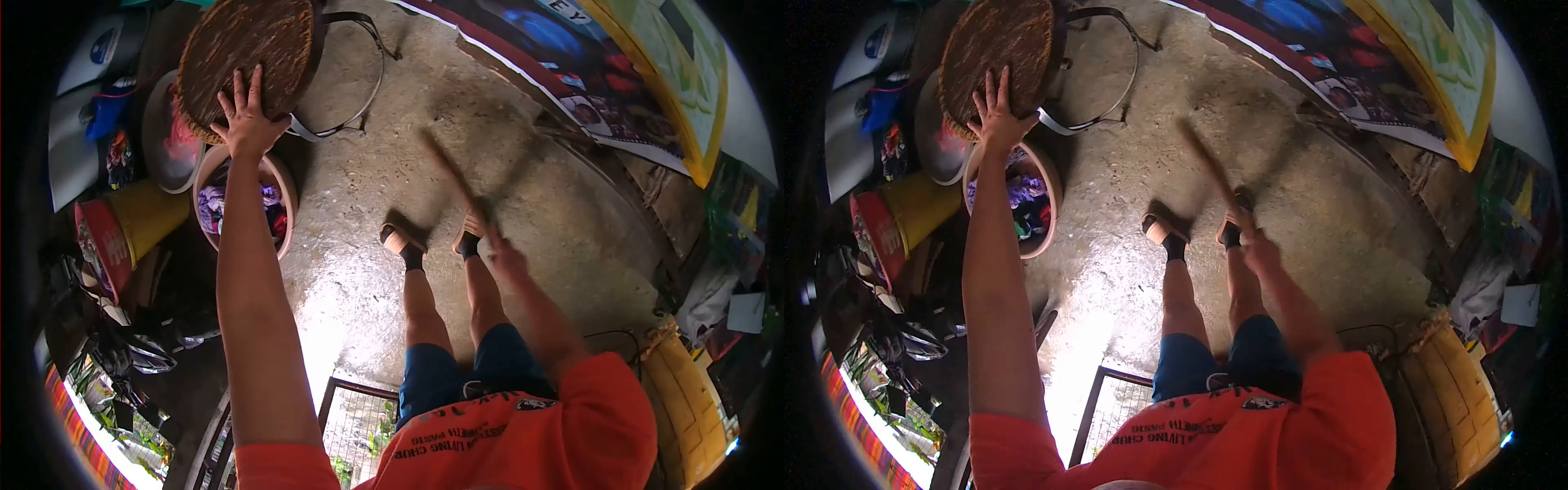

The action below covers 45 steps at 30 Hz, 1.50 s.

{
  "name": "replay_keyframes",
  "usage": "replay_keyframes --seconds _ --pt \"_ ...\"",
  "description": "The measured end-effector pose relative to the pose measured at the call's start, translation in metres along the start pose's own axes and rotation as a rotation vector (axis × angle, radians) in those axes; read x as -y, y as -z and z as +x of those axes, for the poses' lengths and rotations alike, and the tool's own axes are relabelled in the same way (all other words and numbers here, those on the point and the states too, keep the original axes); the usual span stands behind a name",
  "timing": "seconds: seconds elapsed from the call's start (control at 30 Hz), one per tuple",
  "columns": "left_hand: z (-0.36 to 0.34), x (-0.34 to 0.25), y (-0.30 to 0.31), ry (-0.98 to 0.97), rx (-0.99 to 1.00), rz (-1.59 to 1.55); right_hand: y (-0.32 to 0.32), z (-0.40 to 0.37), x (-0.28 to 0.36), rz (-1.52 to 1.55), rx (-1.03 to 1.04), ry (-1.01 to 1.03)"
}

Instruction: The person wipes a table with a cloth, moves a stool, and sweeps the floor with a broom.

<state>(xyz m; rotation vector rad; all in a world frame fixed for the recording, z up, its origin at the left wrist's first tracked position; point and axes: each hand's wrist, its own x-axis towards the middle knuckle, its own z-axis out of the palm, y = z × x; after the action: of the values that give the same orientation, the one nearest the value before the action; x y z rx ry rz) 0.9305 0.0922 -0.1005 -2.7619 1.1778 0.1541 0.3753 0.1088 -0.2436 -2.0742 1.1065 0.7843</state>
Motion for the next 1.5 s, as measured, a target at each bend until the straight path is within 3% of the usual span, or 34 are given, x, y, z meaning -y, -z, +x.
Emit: replay_keyframes --seconds 0.07,0.13,0.23,0.3,0.4,0.5,0.63,0.73,0.83,0.9,0.97,1.03,1.07,1.13,1.17,1.27,1.3,1.37,1.4,1.43,1.5 --pt "0.001 0.003 0.002 -0.012 0.021 -0.027 0.001 0.032 -0.05 0.018 -0.148 -0.107" --pt "0.004 0.004 0.002 -0.012 0.045 -0.035 0.047 0.055 -0.04 0.084 -0.047 -0.38" --pt "0.005 0.003 0.002 -0.003 0.057 -0.015 -0.014 0.089 -0.045 -0.09 0.081 -0.065" --pt "0.004 0.002 0.002 -0.008 0.049 -0.009 -0.024 0.061 -0.008 -0.19 0.058 0.148" --pt "0.0 0.006 0.0 -0.029 0.024 -0.005 -0.03 0.025 0.019 -0.152 0.236 0.287" --pt "0.001 0.011 -0.007 -0.05 -0.02 -0.014 -0.032 -0.027 0.037 -0.108 0.185 0.158" --pt "-0.013 0.017 -0.017 -0.102 -0.17 -0.108 -0.026 -0.038 0.013 -0.073 -0.086 -0.163" --pt "-0.086 0.015 -0.03 -0.132 -0.285 -0.183 -0.017 0.0 -0.015 0.007 -0.171 -0.412" --pt "-0.205 0.025 -0.092 -0.078 -0.191 -0.187 -0.046 0.054 -0.022 0.243 -0.198 -0.518" --pt "-0.303 0.04 -0.142 0.075 0.096 -0.282 -0.105 0.059 0.028 0.143 -0.048 -0.274" --pt "-0.4 0.05 -0.176 0.355 0.382 -0.404 -0.183 0.051 0.074 -0.101 0.188 -0.113" --pt "-0.482 0.057 -0.196 0.532 0.552 -0.457 -0.203 0.01 0.115 -0.108 0.256 -0.11" --pt "-0.515 0.058 -0.198 0.593 0.638 -0.462 -0.207 -0.014 0.136 -0.105 0.287 -0.11" --pt "-0.565 0.061 -0.204 0.633 0.717 -0.516 -0.135 -0.063 0.17 -0.177 0.285 0.003" --pt "-0.578 0.062 -0.201 0.601 0.749 -0.507 -0.116 -0.079 0.177 -0.214 0.226 0.063" --pt "-0.59 0.07 -0.199 0.545 0.788 -0.522 -0.156 -0.074 0.108 -0.109 -0.149 0.266" --pt "-0.587 0.072 -0.202 0.539 0.778 -0.544 -0.124 -0.075 0.127 -0.108 0.114 -0.019" --pt "-0.571 0.075 -0.202 0.527 0.751 -0.587 -0.093 -0.055 0.142 -0.002 0.048 -0.119" --pt "-0.56 0.074 -0.2 0.529 0.727 -0.591 -0.124 -0.018 0.116 -0.099 -0.166 -0.06" --pt "-0.55 0.073 -0.201 0.53 0.717 -0.63 -0.114 0.006 0.13 -0.038 -0.128 -0.144" --pt "-0.536 0.072 -0.202 0.503 0.659 -0.725 -0.117 0.043 0.165 0.063 -0.11 -0.119"
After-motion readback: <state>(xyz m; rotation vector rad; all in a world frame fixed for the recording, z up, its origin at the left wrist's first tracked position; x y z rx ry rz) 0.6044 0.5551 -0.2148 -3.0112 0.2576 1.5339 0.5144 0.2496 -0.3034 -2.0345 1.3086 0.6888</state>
